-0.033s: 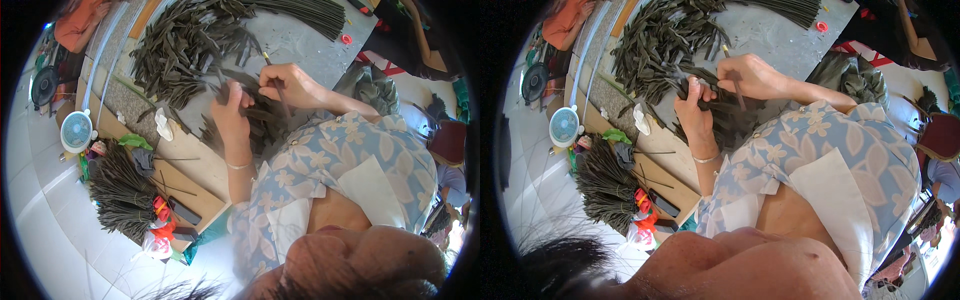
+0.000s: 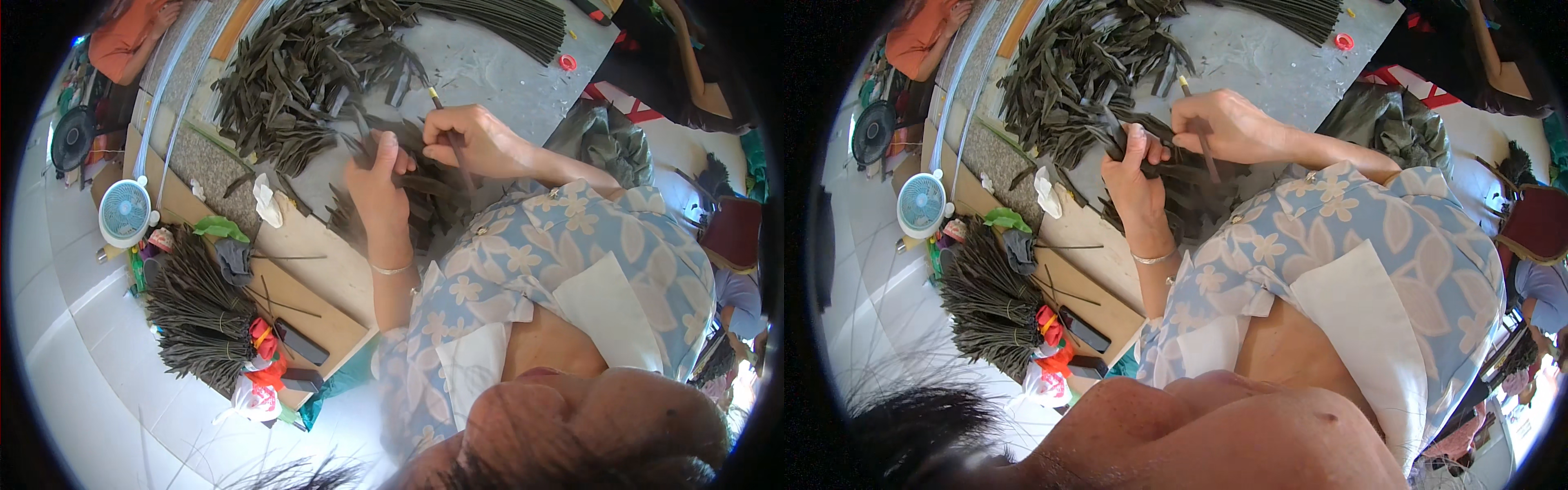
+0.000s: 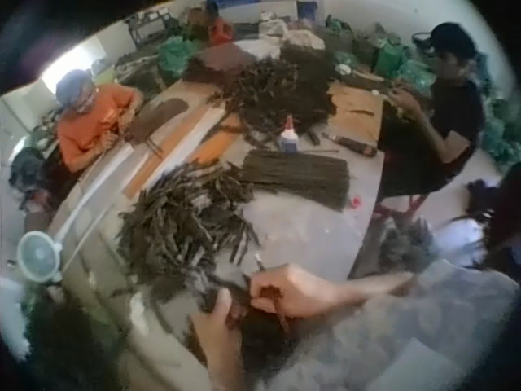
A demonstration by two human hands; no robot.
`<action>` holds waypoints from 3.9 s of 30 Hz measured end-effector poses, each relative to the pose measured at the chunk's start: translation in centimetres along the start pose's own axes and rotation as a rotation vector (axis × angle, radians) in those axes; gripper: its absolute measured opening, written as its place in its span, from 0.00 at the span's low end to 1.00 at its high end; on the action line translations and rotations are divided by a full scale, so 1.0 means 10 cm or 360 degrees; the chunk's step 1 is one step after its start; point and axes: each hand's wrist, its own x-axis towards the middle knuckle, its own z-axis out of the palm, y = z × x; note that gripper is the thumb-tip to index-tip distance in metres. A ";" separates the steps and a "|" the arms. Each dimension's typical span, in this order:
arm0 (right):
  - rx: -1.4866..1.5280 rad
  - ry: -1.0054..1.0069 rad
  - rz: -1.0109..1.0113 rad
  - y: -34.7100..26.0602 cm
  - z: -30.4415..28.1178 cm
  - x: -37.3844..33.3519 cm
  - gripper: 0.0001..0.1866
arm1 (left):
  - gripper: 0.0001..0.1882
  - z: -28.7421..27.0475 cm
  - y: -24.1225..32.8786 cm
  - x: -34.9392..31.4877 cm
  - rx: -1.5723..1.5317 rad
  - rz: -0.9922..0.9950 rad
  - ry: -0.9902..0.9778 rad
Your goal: Assemble artificial leaf bunches by applying adhesive to stems and attaching individual leaf pieces.
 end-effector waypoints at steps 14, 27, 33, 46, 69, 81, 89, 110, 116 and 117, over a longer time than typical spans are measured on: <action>0.0187 -0.0024 -0.0090 -0.01 0.01 0.15 0.08 | 0.08 -0.02 0.05 -0.16 0.0515 0.0075 0.0166; 0.0861 -0.0316 0.0282 0.03 0.01 0.11 0.07 | 0.09 0.00 0.07 -0.23 0.0580 0.0100 0.0131; 0.1142 -0.0425 0.0332 0.01 0.01 0.09 0.07 | 0.08 0.04 0.14 -0.30 0.0564 0.0007 0.0142; 0.0109 -0.0441 0.0232 0.15 0.18 -0.01 0.07 | 0.19 -0.57 0.26 -0.65 0.1740 -0.0015 0.0347; -0.0081 0.0178 -0.0697 0.11 0.13 0.18 0.14 | 0.17 -0.24 0.01 -0.15 0.0591 0.0085 0.0058; 0.0698 -0.0040 0.0006 0.27 0.19 0.20 0.09 | 0.09 -0.13 -0.05 -0.22 0.0521 0.0150 0.0062; 0.0734 -0.0017 -0.0109 0.22 0.28 0.19 0.07 | 0.10 -0.13 -0.04 -0.29 0.0519 0.0080 0.0028; 0.0546 -0.0044 -0.0153 0.16 0.26 0.22 0.09 | 0.08 -0.09 -0.02 -0.30 0.0637 0.0200 0.0191; 0.0881 -0.0208 0.0276 0.19 0.22 0.18 0.09 | 0.09 -0.18 -0.05 -0.27 0.0423 0.0043 0.0153; 0.0882 -0.0214 0.0277 0.18 0.21 0.18 0.09 | 0.09 -0.18 -0.05 -0.27 0.0422 0.0044 0.0159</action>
